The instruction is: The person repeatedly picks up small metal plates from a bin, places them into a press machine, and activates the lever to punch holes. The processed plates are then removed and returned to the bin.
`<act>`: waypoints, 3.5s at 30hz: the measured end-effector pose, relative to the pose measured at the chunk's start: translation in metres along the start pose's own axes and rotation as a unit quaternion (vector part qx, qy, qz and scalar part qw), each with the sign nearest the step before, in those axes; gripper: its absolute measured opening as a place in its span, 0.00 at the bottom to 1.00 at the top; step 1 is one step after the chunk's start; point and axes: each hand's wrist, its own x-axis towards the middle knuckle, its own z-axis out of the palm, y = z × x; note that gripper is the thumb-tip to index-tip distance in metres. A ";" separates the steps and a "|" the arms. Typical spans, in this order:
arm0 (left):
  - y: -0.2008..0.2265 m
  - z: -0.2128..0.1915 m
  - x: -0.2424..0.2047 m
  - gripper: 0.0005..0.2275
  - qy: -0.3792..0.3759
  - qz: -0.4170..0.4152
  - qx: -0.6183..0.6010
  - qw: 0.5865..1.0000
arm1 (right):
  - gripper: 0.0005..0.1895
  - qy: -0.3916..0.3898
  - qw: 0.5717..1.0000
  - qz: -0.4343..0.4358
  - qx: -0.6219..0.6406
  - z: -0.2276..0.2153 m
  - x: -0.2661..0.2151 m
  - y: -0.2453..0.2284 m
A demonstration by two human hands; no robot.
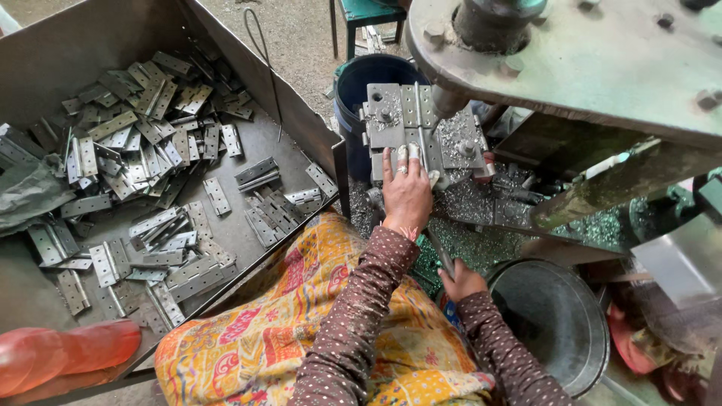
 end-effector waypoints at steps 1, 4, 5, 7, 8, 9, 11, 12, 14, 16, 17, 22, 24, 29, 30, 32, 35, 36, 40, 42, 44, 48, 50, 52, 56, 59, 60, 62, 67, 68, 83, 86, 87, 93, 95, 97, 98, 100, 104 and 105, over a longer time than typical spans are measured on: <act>-0.001 -0.003 -0.006 0.15 -0.028 0.001 -0.018 0.999 | 0.24 0.002 1.000 -0.001 0.002 0.008 -0.004 0.002; -0.004 -0.008 -0.010 0.13 0.012 0.012 -0.029 0.999 | 0.25 -0.013 1.000 0.002 0.013 0.000 0.001 -0.001; -0.005 -0.008 -0.006 0.14 0.025 0.016 -0.020 0.999 | 0.26 -0.038 0.999 0.005 0.014 -0.013 0.008 -0.002; -0.007 -0.005 0.001 0.15 0.046 0.023 0.000 0.999 | 0.28 -0.058 0.998 0.009 -0.028 -0.038 0.013 -0.007; -0.008 -0.001 0.006 0.14 0.021 0.015 -0.016 1.000 | 0.29 -0.052 0.996 0.011 -0.071 -0.050 0.020 -0.008; -0.008 0.003 0.010 0.12 -0.009 0.010 -0.034 0.999 | 0.30 -0.049 0.992 0.016 -0.114 -0.055 0.018 -0.007; -0.008 0.011 0.016 0.11 -0.041 0.006 -0.038 0.998 | 0.29 -0.063 0.995 0.006 -0.078 -0.054 0.014 -0.005; -0.009 0.013 0.021 0.11 -0.045 0.008 -0.024 0.999 | 0.28 -0.067 0.996 -0.001 -0.061 -0.051 0.015 -0.004; -0.009 0.015 0.029 0.11 -0.031 0.012 -0.002 0.999 | 0.26 -0.027 0.999 -0.001 -0.035 -0.027 0.006 -0.004; -0.009 0.014 0.027 0.11 -0.002 0.017 0.013 1.000 | 0.25 0.004 0.999 -0.004 -0.038 -0.009 0.002 0.000; -0.010 0.013 0.023 0.10 -0.016 0.015 -0.001 1.000 | 0.25 0.012 0.998 -0.008 -0.054 -0.003 -0.002 0.001; -0.013 0.012 0.024 0.11 -0.010 0.016 0.002 1.000 | 0.28 -0.083 0.996 0.014 -0.030 -0.043 0.015 -0.010; -0.016 0.017 0.033 0.09 -0.057 0.006 -0.032 0.998 | 0.30 -0.122 0.988 0.062 -0.071 -0.067 0.019 -0.018; -0.020 0.035 0.051 0.10 -0.037 0.004 0.007 0.999 | 0.29 -0.056 0.997 0.003 -0.062 -0.064 0.004 -0.022; -0.021 0.036 0.053 0.10 -0.040 0.006 0.004 0.999 | 0.29 -0.050 0.998 0.011 -0.044 -0.057 0.002 -0.019; -0.023 0.037 0.054 0.10 -0.055 0.006 -0.004 0.998 | 0.29 -0.053 0.998 0.032 -0.027 -0.044 0.004 -0.010; -0.017 0.033 0.039 0.11 -0.071 0.013 -0.014 0.997 | 0.30 -0.045 0.999 0.009 -0.028 -0.030 -0.003 0.002; -0.015 0.030 0.039 0.12 -0.050 0.016 -0.009 0.999 | 0.31 -0.034 0.999 -0.013 -0.034 -0.033 0.001 0.001; -0.018 0.020 0.040 0.14 -0.046 0.016 -0.018 0.999 | 0.32 -0.067 0.995 -0.023 -0.070 -0.064 0.028 -0.010; -0.018 0.021 0.033 0.13 -0.059 0.018 -0.005 0.998 | 0.33 -0.069 0.994 -0.015 -0.086 -0.066 0.026 -0.010; -0.017 0.025 0.032 0.13 -0.046 0.022 0.012 0.999 | 0.32 -0.062 0.995 -0.011 -0.078 -0.056 0.021 -0.005; -0.018 0.023 0.036 0.15 0.026 0.018 0.005 0.999 | 0.26 0.004 0.998 -0.014 -0.058 -0.013 0.005 0.004; -0.021 0.018 0.039 0.15 0.003 0.012 -0.005 1.000 | 0.27 -0.004 0.997 0.005 -0.078 -0.005 0.008 0.006; -0.019 0.014 0.022 0.12 -0.096 0.023 -0.005 0.995 | 0.27 -0.051 0.997 0.030 -0.054 0.002 -0.010 0.004; -0.022 0.011 0.043 0.13 -0.061 0.023 -0.042 0.997 | 0.31 -0.092 0.992 0.026 -0.084 -0.052 0.018 -0.010; -0.024 0.021 0.045 0.13 -0.093 0.016 -0.038 0.995 | 0.32 -0.075 0.991 -0.005 -0.112 -0.068 0.019 -0.015; -0.024 0.025 0.047 0.13 -0.090 0.016 -0.036 0.995 | 0.31 -0.066 0.992 -0.018 -0.105 -0.065 0.013 -0.013; -0.025 0.030 0.057 0.13 -0.070 0.017 -0.028 0.997 | 0.30 -0.081 0.995 0.033 -0.048 -0.051 0.009 -0.011; -0.024 0.036 0.056 0.12 -0.094 0.022 -0.043 0.994 | 0.26 -0.005 1.000 -0.010 -0.019 0.000 -0.006 0.001; -0.024 0.036 0.048 0.12 -0.110 0.022 -0.043 0.993 | 0.26 -0.016 1.000 -0.019 0.001 0.001 -0.013 0.002; 0.012 -0.045 -0.066 0.16 0.113 0.041 -0.001 0.993 | 0.21 0.104 0.993 -0.021 0.052 -0.142 -0.024 -0.088; -0.004 -0.054 -0.057 0.13 0.136 0.137 -0.092 0.977 | 0.20 0.151 0.986 -0.054 0.045 -0.144 -0.027 -0.087; -0.007 -0.057 -0.050 0.12 0.131 0.132 -0.139 0.973 | 0.20 0.170 0.982 -0.073 0.037 -0.146 -0.024 -0.087; -0.009 -0.063 -0.015 0.03 0.236 0.099 -0.181 0.949 | 0.19 0.163 0.983 -0.055 0.064 -0.139 -0.022 -0.086; -0.005 -0.053 -0.001 0.04 0.268 0.100 -0.093 0.954 | 0.20 0.138 0.988 -0.040 0.062 -0.140 -0.023 -0.086; -0.003 -0.039 0.007 0.08 0.089 0.076 -0.020 0.993 | 0.19 0.130 0.989 -0.038 0.059 -0.141 -0.025 -0.086; -0.004 -0.032 0.008 0.11 -0.002 0.063 0.018 0.998 | 0.19 0.135 0.988 -0.044 0.056 -0.142 -0.027 -0.086; -0.008 -0.019 0.004 0.15 0.030 0.068 0.009 0.997 | 0.19 0.137 0.988 -0.050 0.055 -0.145 -0.024 -0.086; -0.027 -0.011 -0.009 0.33 0.074 -0.036 -0.003 0.997 | 0.19 0.120 0.989 -0.041 0.082 -0.140 -0.026 -0.085; -0.029 -0.013 -0.013 0.33 0.050 -0.049 -0.004 0.998 | 0.19 0.118 0.988 -0.041 0.091 -0.140 -0.026 -0.085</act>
